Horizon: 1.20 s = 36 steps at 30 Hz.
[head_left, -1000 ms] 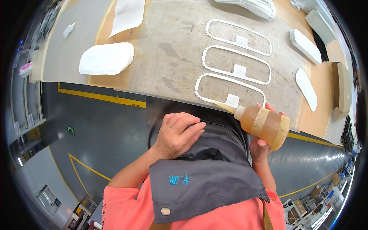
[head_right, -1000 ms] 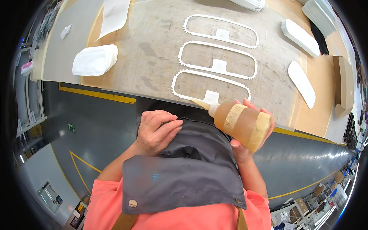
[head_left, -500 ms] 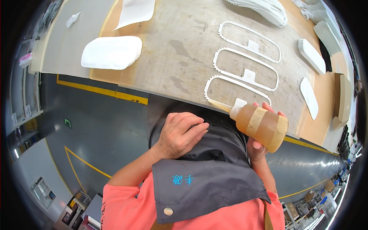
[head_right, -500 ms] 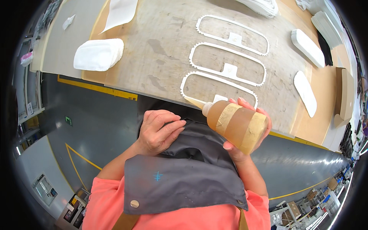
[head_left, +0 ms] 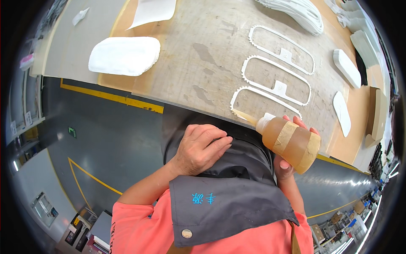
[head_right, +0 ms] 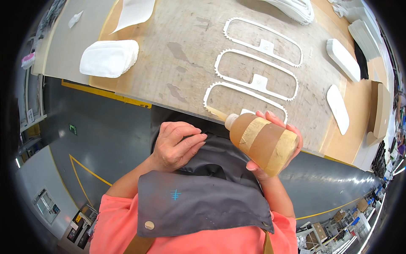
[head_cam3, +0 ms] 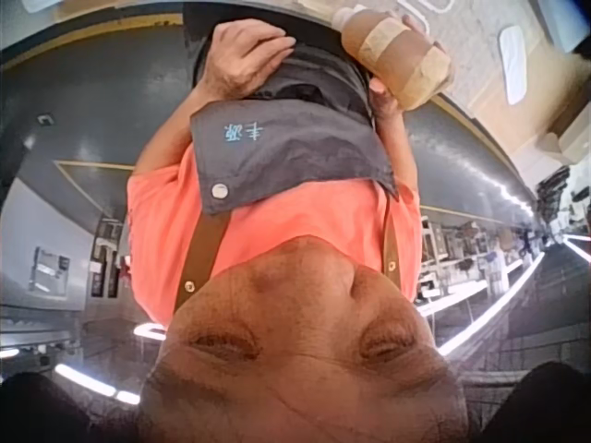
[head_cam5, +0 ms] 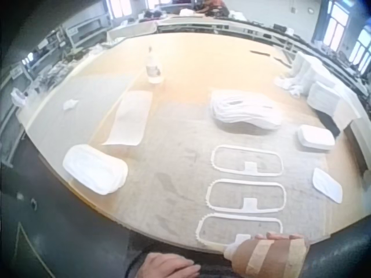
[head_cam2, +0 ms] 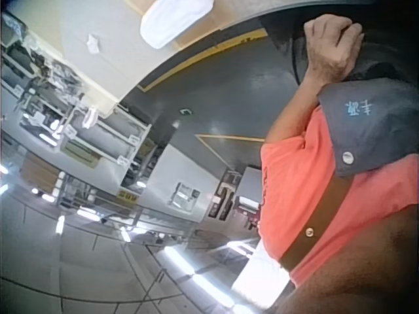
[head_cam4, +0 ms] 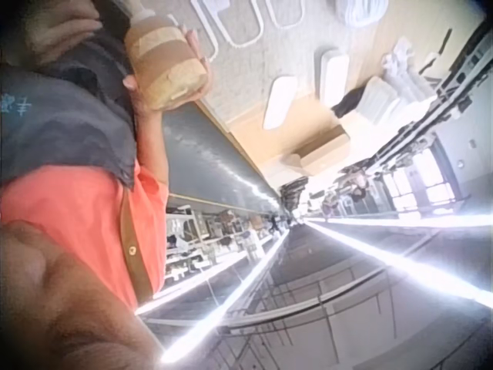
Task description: Applying adhesive to plastic frames and attaching padded insole components to them.
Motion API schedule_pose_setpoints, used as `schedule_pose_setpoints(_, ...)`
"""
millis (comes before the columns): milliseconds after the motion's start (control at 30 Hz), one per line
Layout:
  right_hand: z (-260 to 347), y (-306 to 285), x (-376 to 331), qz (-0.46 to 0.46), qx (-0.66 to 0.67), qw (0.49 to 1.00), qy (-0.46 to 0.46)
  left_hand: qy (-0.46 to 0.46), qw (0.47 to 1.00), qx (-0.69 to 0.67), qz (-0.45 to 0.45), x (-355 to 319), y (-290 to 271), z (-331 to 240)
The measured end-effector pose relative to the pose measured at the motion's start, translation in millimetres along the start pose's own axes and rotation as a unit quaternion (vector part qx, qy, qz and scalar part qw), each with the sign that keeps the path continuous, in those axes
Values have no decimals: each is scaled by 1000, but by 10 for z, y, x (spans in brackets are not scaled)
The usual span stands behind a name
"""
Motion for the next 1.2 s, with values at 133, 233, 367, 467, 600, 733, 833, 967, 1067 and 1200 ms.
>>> schedule_pose_setpoints(133,3,50,57,16,-7,1000,-23,-3,1000,-1,-3,-2,0,12)
schedule_pose_setpoints(233,-7,56,75,35,-22,998,-39,-3,1000,-2,-3,4,4,25)
schedule_pose_setpoints(367,-5,84,122,80,-51,992,-84,-4,1000,-1,-1,6,12,40)
schedule_pose_setpoints(467,3,113,138,84,-41,991,-99,-4,1000,-1,2,19,9,47)
schedule_pose_setpoints(600,31,134,169,115,-73,983,-119,-5,1000,-3,4,19,19,57)
schedule_pose_setpoints(733,86,182,202,132,-112,976,-131,-3,1000,-3,2,40,18,61)
schedule_pose_setpoints(833,127,219,230,148,-145,968,-141,-3,1000,-3,2,45,23,61)
schedule_pose_setpoints(967,136,221,253,142,-163,963,-161,-1,1000,-4,3,46,22,63)
schedule_pose_setpoints(1067,151,204,269,127,-167,963,-170,-1,1000,-4,3,46,23,59)
schedule_pose_setpoints(1200,191,144,268,113,-190,960,-171,-2,1000,-5,2,48,19,53)
Point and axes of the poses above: each hand's wrist, its own x-axis towards the middle knuckle, its own y-axis out of the palm, z = x × y, the point moved 6 cm from there along x, towards the middle knuckle, and after that the axes turned 15 degrees about x, right-handed, at the moved point
